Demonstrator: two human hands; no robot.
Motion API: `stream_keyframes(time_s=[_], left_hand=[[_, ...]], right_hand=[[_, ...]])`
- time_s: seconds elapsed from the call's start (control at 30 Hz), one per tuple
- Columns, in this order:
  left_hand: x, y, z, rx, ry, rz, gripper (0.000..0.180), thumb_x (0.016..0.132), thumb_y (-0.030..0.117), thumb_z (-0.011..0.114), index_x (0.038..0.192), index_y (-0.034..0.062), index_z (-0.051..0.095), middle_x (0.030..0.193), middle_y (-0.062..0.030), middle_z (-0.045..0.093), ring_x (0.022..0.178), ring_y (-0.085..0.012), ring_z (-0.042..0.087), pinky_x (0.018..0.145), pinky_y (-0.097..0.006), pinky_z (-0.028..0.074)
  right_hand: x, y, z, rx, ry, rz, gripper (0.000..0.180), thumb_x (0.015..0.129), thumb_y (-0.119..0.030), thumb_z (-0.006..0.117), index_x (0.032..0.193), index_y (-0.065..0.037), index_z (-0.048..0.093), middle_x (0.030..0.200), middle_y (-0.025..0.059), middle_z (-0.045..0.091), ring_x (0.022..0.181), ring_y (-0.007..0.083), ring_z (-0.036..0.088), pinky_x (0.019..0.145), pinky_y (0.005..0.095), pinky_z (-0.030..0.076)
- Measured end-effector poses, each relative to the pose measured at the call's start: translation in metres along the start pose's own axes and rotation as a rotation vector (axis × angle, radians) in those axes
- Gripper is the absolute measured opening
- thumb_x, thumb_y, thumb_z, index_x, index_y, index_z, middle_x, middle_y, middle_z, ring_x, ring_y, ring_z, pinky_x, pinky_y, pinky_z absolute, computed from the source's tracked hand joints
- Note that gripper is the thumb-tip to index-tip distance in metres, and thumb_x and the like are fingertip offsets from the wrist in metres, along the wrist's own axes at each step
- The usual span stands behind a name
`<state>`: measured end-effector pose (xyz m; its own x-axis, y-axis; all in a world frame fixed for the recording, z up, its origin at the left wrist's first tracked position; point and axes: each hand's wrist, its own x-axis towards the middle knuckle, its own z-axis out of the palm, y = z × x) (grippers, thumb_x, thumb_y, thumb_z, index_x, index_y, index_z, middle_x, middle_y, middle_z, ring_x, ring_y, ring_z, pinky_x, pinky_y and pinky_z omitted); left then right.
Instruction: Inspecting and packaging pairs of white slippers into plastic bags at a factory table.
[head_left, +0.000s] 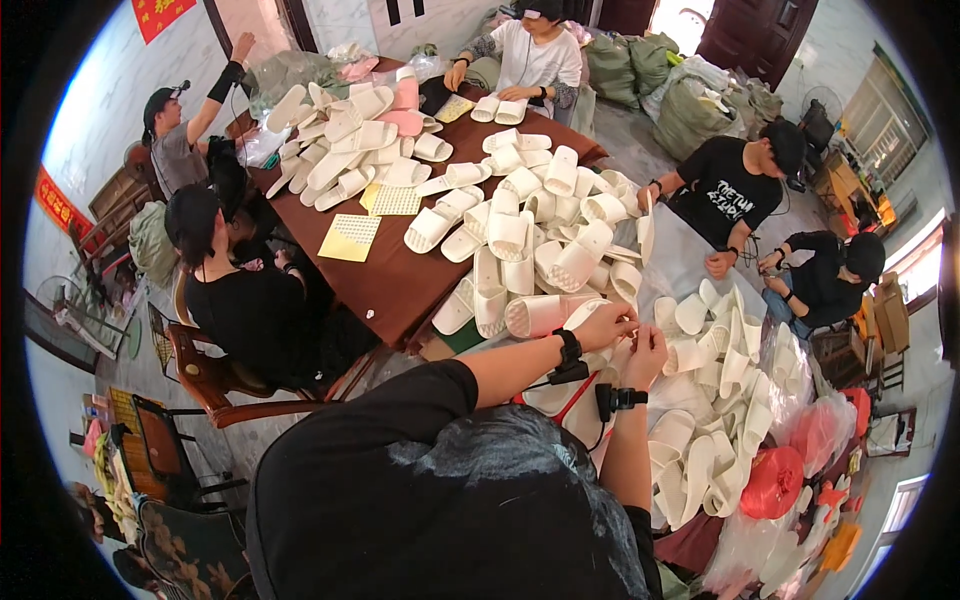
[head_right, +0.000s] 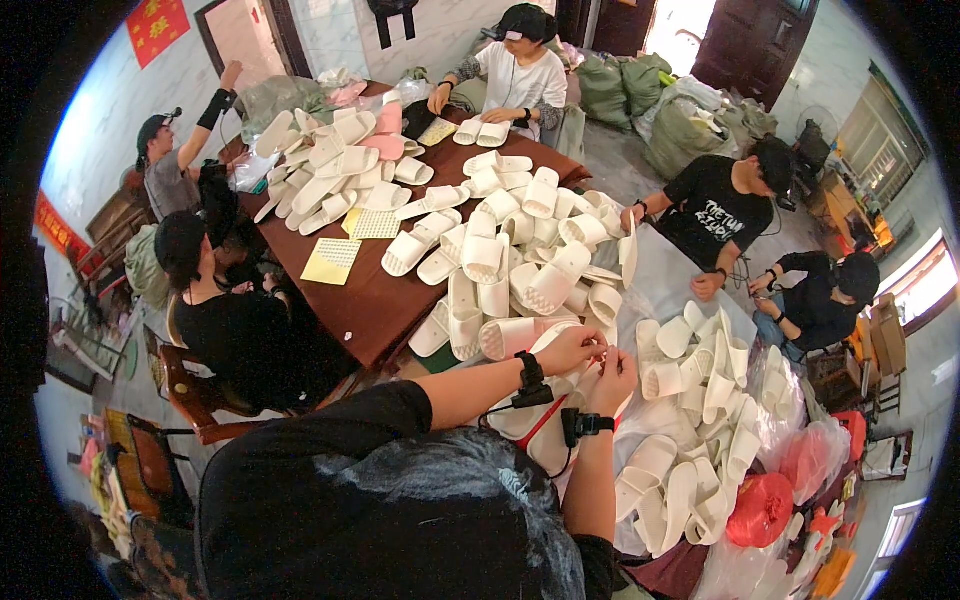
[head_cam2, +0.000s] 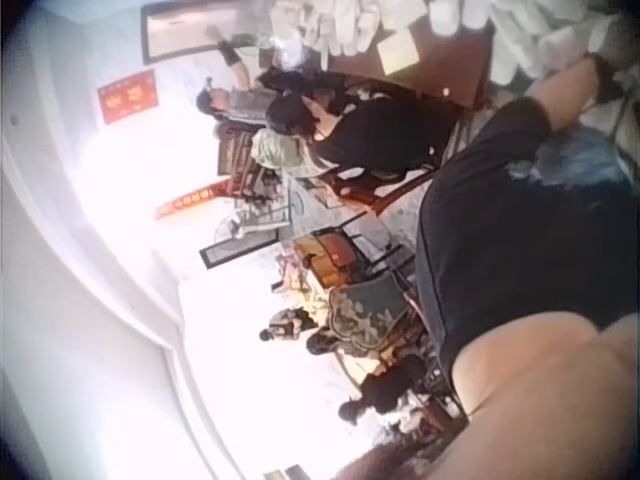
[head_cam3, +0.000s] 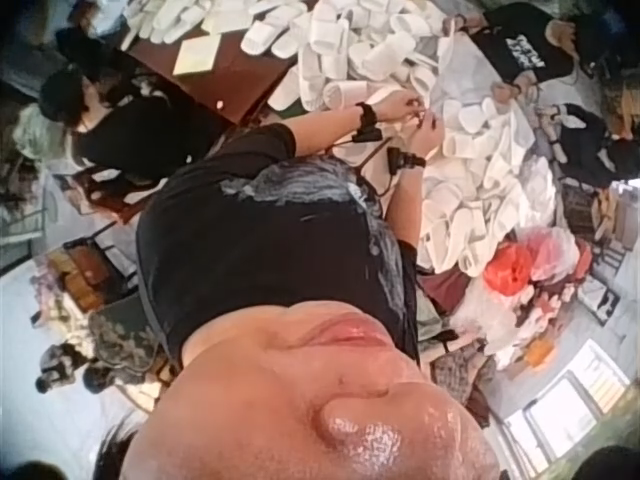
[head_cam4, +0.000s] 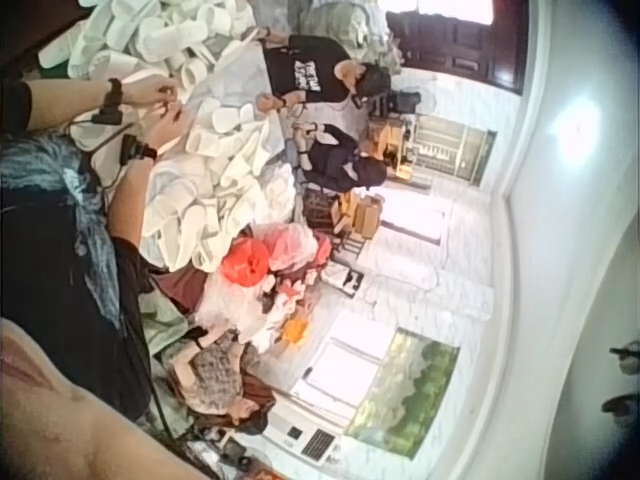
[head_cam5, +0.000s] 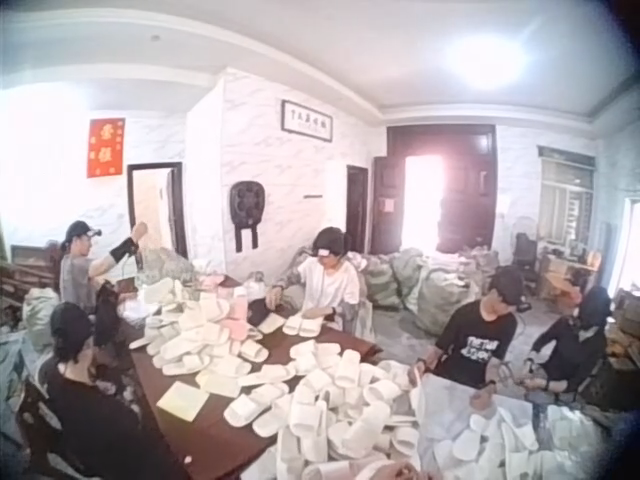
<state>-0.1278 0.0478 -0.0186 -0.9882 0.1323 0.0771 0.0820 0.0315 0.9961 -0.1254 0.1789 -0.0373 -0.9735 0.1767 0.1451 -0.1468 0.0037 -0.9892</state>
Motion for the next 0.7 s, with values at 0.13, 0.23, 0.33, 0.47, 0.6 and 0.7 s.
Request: stream_keyframes(time_s=[0.13, 0.23, 0.33, 0.47, 0.6, 0.7], left_hand=[[-0.002, -0.001, -0.004, 0.034, 0.011, -0.013, 0.015, 0.090, 0.014, 0.062, 0.093, -0.0009, 0.063, 0.080, -0.0073, 0.066, 0.074, -0.0118, 0.062, 0.067, -0.026, 0.049], [-0.006, -0.003, -0.005, 0.061, 0.039, -0.006, 0.015, 0.089, 0.013, 0.063, 0.093, -0.0006, 0.063, 0.080, -0.0078, 0.067, 0.073, -0.0121, 0.064, 0.067, -0.026, 0.050], [-0.004, -0.010, -0.003, 0.023, 0.030, 0.027, 0.014, 0.087, 0.013, 0.064, 0.092, 0.0000, 0.063, 0.080, -0.0100, 0.068, 0.072, -0.0146, 0.066, 0.067, -0.028, 0.051], [-0.003, -0.007, 0.001, 0.176, 0.020, 0.097, 0.015, 0.086, 0.015, 0.065, 0.092, 0.0014, 0.063, 0.082, -0.0109, 0.067, 0.073, -0.0198, 0.063, 0.067, -0.032, 0.049], [0.002, -0.020, 0.003, 0.078, 0.044, 0.070, 0.014, 0.085, 0.014, 0.066, 0.090, 0.0014, 0.065, 0.079, -0.0106, 0.067, 0.071, -0.0180, 0.064, 0.066, -0.031, 0.050], [0.003, -0.022, 0.002, 0.049, 0.062, 0.064, 0.013, 0.085, 0.013, 0.067, 0.090, 0.0012, 0.065, 0.080, -0.0110, 0.068, 0.070, -0.0174, 0.065, 0.065, -0.031, 0.050]], right_hand=[[-0.003, -0.003, 0.006, 0.022, 0.028, 0.025, 0.017, 0.093, -0.016, 0.059, 0.081, -0.005, 0.061, 0.067, -0.0039, 0.053, 0.058, 0.0046, 0.043, 0.050, 0.0196, 0.032], [-0.005, -0.004, 0.007, -0.016, -0.012, 0.051, 0.016, 0.093, -0.017, 0.059, 0.082, -0.005, 0.062, 0.067, -0.0042, 0.053, 0.057, 0.0045, 0.042, 0.050, 0.0196, 0.032], [-0.003, 0.001, 0.003, -0.101, -0.052, -0.002, 0.016, 0.093, -0.017, 0.059, 0.084, -0.005, 0.062, 0.067, -0.0045, 0.052, 0.057, 0.0042, 0.041, 0.050, 0.0197, 0.031], [-0.004, 0.001, 0.000, -0.039, -0.032, 0.019, 0.015, 0.093, -0.017, 0.059, 0.085, -0.005, 0.062, 0.067, -0.0048, 0.050, 0.057, 0.0035, 0.040, 0.049, 0.0190, 0.029], [-0.002, -0.001, 0.002, 0.022, -0.004, 0.086, 0.020, 0.094, -0.020, 0.058, 0.086, -0.002, 0.062, 0.066, -0.0015, 0.052, 0.054, 0.0042, 0.040, 0.048, 0.0193, 0.029], [-0.003, -0.005, 0.005, 0.006, -0.020, 0.080, 0.018, 0.094, -0.020, 0.058, 0.085, -0.004, 0.061, 0.066, -0.0033, 0.051, 0.055, 0.0032, 0.040, 0.048, 0.0182, 0.028]])
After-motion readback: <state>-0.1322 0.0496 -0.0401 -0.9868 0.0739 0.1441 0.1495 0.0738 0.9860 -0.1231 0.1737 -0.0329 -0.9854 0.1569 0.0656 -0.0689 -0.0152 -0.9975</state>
